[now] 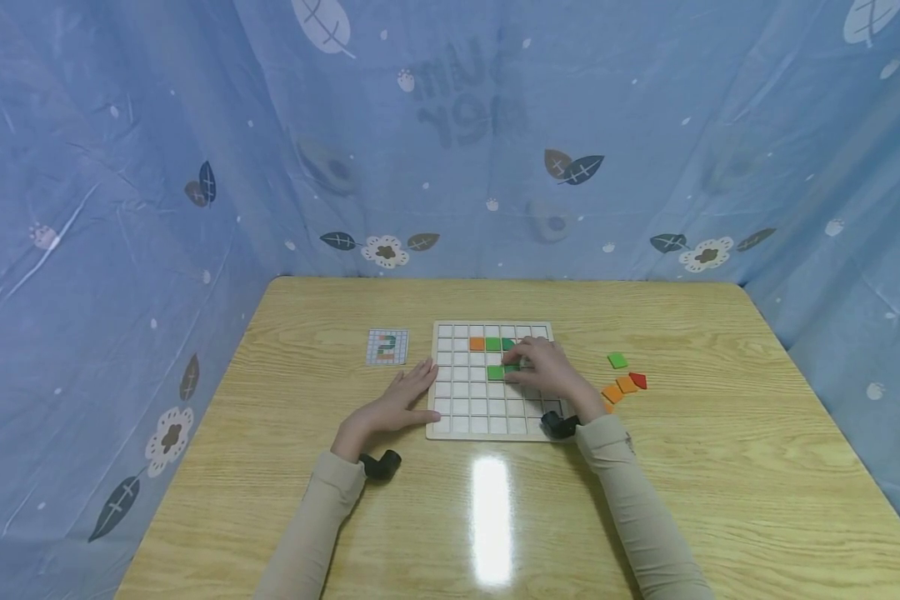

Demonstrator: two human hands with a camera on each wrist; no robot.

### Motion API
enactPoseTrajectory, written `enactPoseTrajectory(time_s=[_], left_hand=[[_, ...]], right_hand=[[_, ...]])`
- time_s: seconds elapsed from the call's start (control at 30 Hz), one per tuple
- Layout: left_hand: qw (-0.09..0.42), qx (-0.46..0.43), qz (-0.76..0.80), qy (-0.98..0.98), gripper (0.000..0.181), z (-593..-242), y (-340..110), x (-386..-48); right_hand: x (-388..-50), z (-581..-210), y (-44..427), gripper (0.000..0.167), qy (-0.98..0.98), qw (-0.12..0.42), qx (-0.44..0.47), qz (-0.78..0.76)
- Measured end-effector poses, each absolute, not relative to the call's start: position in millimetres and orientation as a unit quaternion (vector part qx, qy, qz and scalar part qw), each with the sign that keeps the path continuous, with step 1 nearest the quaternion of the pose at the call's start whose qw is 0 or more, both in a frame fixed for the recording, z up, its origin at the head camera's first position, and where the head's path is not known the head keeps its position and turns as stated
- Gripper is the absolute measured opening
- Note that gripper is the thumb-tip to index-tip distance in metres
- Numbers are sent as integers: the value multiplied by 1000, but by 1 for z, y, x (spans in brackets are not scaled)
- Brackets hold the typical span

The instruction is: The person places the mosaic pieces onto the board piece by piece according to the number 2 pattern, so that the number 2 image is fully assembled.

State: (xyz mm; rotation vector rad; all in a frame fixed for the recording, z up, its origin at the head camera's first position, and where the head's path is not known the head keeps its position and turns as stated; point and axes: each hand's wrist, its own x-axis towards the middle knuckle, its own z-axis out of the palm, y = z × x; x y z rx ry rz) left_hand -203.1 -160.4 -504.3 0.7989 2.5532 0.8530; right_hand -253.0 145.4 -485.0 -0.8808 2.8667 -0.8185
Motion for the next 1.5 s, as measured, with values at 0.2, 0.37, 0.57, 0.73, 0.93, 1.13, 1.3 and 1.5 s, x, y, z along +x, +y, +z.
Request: enactPoseTrajectory(time_s=[0.2,0.37,0.57,0.73,0.93,1.13,1.3,1.5], left_hand=[[166,282,298,897,83,-504,-161,-203],[166,282,297,897,83,-504,-161,-202],[170,281,297,897,84,-503,-161,-202],[167,285,297,896,83,-503,-160,-203],[164,286,295,897,83,-505,-161,-203],[164,286,296,896,83,-505,-161,-203],[166,284,292,898,84,-505,-161,-203],[167,282,295,898,84,-508,-161,-204]], right_hand=[[-254,-485,154,28,921,17,-284,-268],[-253,-482,162,27,920,11,-281,-273],[-250,-478,172,26,922,7,-271,-277],[-249,-479,180,26,924,3,-264,-278],[-249,-480,189,26,929,-2,-259,-265],[-247,-480,197,27,927,-2,-257,-273],[-245,-481,204,26,925,-11,-256,-280],[-243,-483,212,26,925,-15,-248,-288]])
